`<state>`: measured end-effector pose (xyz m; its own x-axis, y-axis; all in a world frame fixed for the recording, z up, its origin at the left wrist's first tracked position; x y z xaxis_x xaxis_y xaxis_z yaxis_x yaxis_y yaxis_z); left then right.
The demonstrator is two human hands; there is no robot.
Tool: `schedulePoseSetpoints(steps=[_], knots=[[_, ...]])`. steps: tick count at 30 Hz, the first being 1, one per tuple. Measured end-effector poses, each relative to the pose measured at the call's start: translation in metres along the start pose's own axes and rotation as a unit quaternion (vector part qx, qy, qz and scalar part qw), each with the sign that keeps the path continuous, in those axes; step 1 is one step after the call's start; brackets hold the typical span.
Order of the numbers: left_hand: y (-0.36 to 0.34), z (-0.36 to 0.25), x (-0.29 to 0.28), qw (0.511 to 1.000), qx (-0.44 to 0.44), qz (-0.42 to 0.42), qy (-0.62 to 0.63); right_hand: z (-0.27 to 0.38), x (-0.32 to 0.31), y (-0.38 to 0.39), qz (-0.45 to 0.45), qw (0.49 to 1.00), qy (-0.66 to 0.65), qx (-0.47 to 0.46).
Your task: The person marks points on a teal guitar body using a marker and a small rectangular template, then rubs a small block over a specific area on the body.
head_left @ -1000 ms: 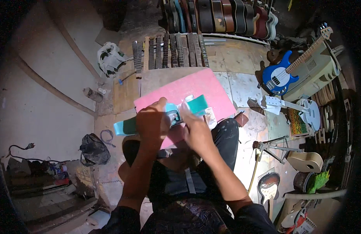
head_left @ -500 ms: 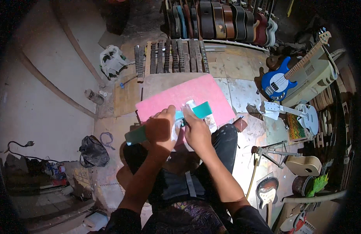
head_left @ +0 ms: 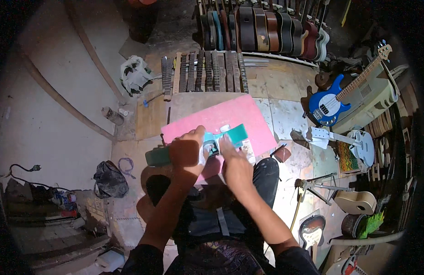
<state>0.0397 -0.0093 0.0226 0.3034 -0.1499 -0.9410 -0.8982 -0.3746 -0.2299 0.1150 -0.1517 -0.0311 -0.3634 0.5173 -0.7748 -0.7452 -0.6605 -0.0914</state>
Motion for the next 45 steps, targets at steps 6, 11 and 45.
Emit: schedulePoseSetpoints(steps=[6,11,45], knots=[[-0.006,0.009,0.001,0.999,-0.015,-0.001,0.039,0.008,0.001,-0.006,0.015,0.999,-0.033,-0.029],[-0.010,-0.007,-0.004,0.998,0.006,-0.038,0.049,-0.003,0.000,-0.032,-0.040,0.998,0.050,0.010],[-0.013,0.001,0.006,0.999,-0.041,-0.033,-0.004,-0.025,-0.016,-0.032,0.087,0.994,-0.028,0.056]])
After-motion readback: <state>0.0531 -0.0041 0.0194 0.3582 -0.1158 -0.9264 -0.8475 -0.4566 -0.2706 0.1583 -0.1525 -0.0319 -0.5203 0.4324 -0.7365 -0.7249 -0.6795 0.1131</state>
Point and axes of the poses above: each hand's wrist, its own y-axis away from the middle knuckle, its own x-axis out of the palm, z = x × y, the point moved 2 cm from there along -y, towards the middle knuckle, and after that the axes turned 13 degrees about x, right-handed, at the moved point
